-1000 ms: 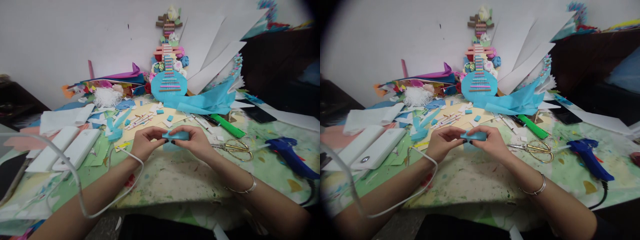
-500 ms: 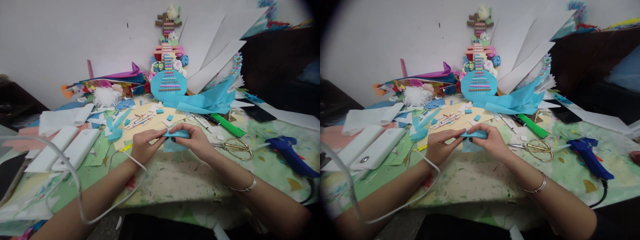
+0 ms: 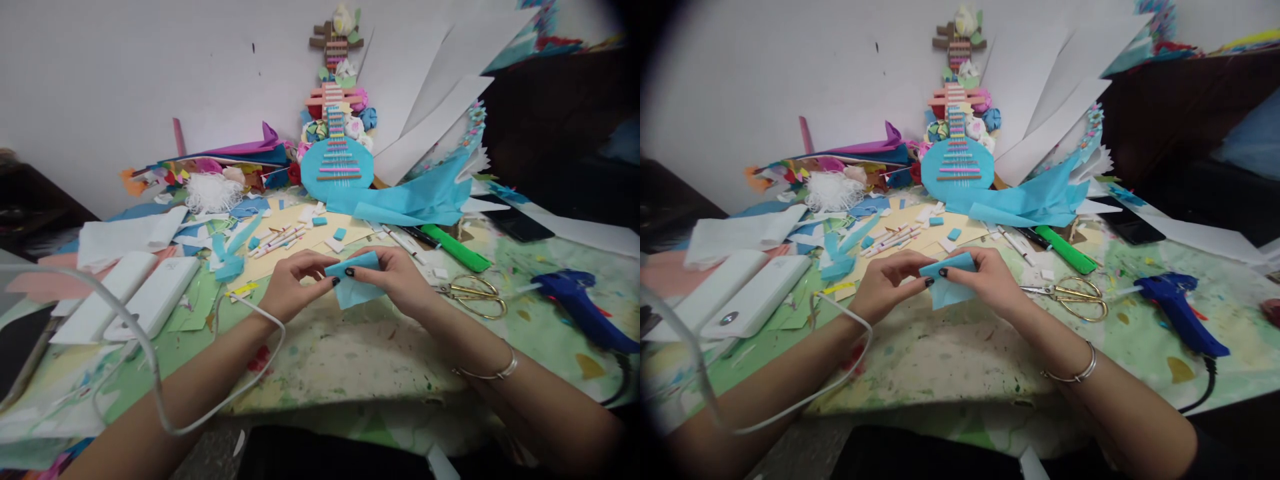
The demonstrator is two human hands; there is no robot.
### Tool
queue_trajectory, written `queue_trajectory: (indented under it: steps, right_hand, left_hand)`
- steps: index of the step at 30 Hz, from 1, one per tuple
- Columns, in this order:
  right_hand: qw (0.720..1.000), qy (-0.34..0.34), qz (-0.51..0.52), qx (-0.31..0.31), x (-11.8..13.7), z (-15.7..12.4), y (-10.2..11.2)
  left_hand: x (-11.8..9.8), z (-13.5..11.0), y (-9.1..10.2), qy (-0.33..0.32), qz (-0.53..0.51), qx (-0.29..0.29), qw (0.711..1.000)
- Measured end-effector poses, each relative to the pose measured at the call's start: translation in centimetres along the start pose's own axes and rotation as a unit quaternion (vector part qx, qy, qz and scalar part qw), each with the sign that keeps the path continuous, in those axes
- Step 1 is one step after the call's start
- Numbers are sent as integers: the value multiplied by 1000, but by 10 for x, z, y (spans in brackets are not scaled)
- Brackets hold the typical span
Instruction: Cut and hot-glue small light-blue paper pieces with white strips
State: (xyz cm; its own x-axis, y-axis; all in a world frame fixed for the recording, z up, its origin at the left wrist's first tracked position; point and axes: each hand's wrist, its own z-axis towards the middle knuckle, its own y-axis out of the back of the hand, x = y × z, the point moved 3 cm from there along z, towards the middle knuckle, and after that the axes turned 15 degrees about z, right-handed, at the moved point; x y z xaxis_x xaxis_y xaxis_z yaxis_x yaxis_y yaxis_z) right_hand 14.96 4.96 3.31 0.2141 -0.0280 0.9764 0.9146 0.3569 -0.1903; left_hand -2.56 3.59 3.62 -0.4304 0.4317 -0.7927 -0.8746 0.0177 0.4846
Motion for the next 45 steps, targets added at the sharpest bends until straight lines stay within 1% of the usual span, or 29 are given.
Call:
queue_trajectory:
  steps: [3,6,10,14,19,23,25,28,30,32,34,38,41,45]
  right_hand:
    - [1000,-13,6,-6,-4,1,0]
    - [1000,-16,14,-13,-7,1,1]
    - [998,-36,37,-22,-10,1,0]
    - [999,-17,35,-27,-10,3,-1]
    - [1000,4,-3,-28,-11,5,1]
    - [999,13,-20,-25,-10,5,3]
    - [999,18,-24,-23,-9,4,3]
    - [1000,19,-5,-21,-7,4,2]
    - [1000,15,15,-16,-6,3,1]
    - [999,12,29,-10,-5,3,1]
    - [999,22,31,-6,-4,3,0]
    - [998,58,7,4,-4,3,1]
    - [999,45,12,14,-5,2,2]
    - [999,31,36,21,-5,2,2]
  left_hand:
    - [5,-2,-5,82,-60,26,994]
    - [9,-3,-8,144,-114,20,983]
    - [8,-3,-8,179,-125,4,976]
    - [6,-3,-8,195,-131,-4,972]
    - [6,-3,-8,192,-125,-3,973]
    - [7,-3,-8,166,-103,8,981]
    - [6,-4,-7,133,-70,8,989]
    - [3,-5,-5,63,-7,-21,998]
    - [1,-6,-3,19,26,-43,999]
    - [0,-6,-2,-7,40,-49,998]
    - [1,-6,-2,-6,38,-46,998]
    - [4,-5,-3,53,14,-41,998]
    - [7,-5,-3,81,-6,-41,996]
    - [9,-4,-4,87,-31,-41,995]
